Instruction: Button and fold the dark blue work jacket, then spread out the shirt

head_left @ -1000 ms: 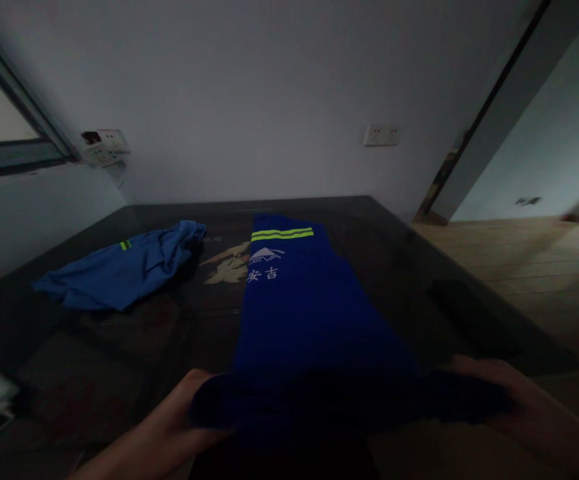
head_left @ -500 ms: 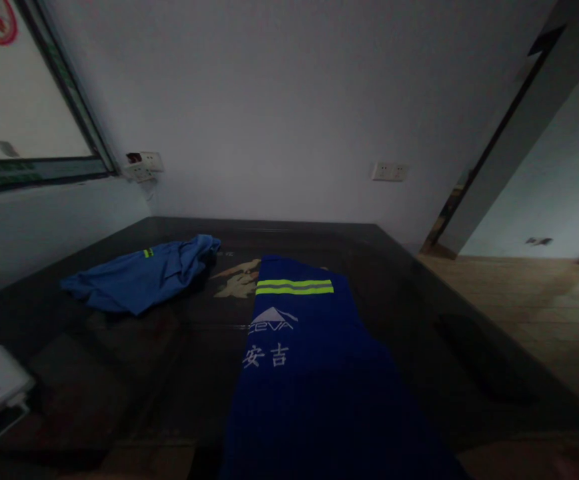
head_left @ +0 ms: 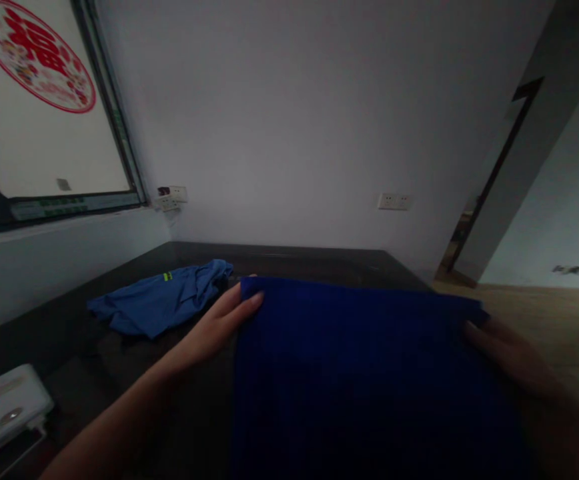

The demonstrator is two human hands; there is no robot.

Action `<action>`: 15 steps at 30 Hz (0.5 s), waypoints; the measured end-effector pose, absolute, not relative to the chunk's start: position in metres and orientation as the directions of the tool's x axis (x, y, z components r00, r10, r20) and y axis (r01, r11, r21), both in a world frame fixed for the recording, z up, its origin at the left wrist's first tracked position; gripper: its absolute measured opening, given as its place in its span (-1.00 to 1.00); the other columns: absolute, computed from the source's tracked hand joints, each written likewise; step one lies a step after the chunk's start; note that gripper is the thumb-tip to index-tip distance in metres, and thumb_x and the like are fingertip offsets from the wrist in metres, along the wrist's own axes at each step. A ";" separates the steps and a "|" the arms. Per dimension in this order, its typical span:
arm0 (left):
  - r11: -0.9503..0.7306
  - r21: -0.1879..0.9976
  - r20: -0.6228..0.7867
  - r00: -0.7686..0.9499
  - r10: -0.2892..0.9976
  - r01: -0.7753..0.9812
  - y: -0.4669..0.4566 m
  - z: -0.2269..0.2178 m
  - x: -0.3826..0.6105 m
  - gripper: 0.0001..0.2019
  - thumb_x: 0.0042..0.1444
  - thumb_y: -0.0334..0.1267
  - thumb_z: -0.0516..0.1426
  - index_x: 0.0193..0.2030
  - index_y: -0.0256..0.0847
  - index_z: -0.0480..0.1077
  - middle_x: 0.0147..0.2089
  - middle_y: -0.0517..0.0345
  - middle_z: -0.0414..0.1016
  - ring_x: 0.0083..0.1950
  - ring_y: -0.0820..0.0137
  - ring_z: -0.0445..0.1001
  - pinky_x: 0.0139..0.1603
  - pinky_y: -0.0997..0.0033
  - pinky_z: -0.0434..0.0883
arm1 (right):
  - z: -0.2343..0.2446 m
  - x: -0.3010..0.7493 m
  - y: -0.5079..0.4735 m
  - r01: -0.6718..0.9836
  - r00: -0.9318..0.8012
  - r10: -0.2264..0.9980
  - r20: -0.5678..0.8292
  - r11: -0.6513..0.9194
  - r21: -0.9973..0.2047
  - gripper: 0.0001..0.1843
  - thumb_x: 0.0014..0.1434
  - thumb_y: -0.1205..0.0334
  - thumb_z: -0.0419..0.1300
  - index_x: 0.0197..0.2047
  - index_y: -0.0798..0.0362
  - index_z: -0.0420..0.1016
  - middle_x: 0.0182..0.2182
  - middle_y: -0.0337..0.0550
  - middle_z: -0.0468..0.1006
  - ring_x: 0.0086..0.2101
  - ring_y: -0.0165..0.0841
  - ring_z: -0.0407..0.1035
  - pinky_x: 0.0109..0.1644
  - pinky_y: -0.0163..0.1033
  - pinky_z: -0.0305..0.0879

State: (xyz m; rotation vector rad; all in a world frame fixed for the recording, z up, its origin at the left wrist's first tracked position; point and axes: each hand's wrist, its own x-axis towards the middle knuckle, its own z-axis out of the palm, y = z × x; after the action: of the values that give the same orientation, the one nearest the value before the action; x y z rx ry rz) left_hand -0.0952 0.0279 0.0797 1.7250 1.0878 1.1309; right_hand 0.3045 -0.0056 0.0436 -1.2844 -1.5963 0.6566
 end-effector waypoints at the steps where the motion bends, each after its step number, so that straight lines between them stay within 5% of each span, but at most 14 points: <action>1: -0.364 0.893 0.303 0.244 0.921 0.265 0.043 0.082 -0.094 -0.53 0.09 0.07 0.06 0.00 -0.23 0.39 -0.20 0.08 0.54 -0.15 0.24 0.48 -0.19 0.37 0.44 | 0.053 0.296 0.015 0.378 -0.008 0.955 0.297 0.278 -0.883 -0.48 0.07 -0.25 0.13 -0.09 -0.03 0.49 -0.18 0.01 0.58 -0.22 -0.08 0.48 -0.29 -0.12 0.47; 5: -0.441 0.832 0.351 0.296 0.888 0.336 0.111 0.076 -0.093 -0.63 0.09 -0.03 0.06 -0.11 -0.27 0.40 -0.17 0.07 0.52 -0.12 0.28 0.43 -0.16 0.37 0.41 | 0.073 0.276 0.090 0.344 -0.094 0.951 0.294 0.308 -0.887 -0.41 -0.01 -0.23 0.22 -0.04 0.00 0.46 -0.19 -0.10 0.59 -0.22 -0.15 0.49 -0.12 -0.09 0.44; 9: -0.330 0.885 0.251 0.262 0.932 0.327 0.189 0.055 -0.096 -0.62 0.05 -0.06 0.12 -0.09 -0.32 0.38 -0.29 0.09 0.49 -0.37 0.43 0.42 -0.39 0.49 0.36 | 0.069 0.273 0.165 0.462 -0.175 0.947 0.271 0.322 -0.827 -0.51 0.06 -0.11 0.19 -0.08 0.09 0.49 -0.21 -0.08 0.60 -0.22 -0.20 0.48 -0.11 -0.09 0.41; 15: -0.122 0.830 0.078 0.104 0.992 0.545 0.266 -0.004 -0.089 -0.77 0.06 -0.21 0.11 -0.26 -0.38 0.41 -0.45 0.09 0.46 -0.44 0.41 0.43 -0.42 0.47 0.36 | 0.026 0.243 0.248 0.826 -0.080 0.992 0.101 0.123 -0.550 -0.66 0.24 0.21 0.04 -0.03 0.20 0.47 -0.06 -0.02 0.55 -0.10 -0.26 0.44 -0.03 -0.27 0.32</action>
State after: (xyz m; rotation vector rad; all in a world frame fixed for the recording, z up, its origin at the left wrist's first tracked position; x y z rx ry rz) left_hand -0.0889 0.2662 -0.0045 1.7463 1.5084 0.8937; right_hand 0.2426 0.2483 0.0264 -1.7529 -1.9592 0.4926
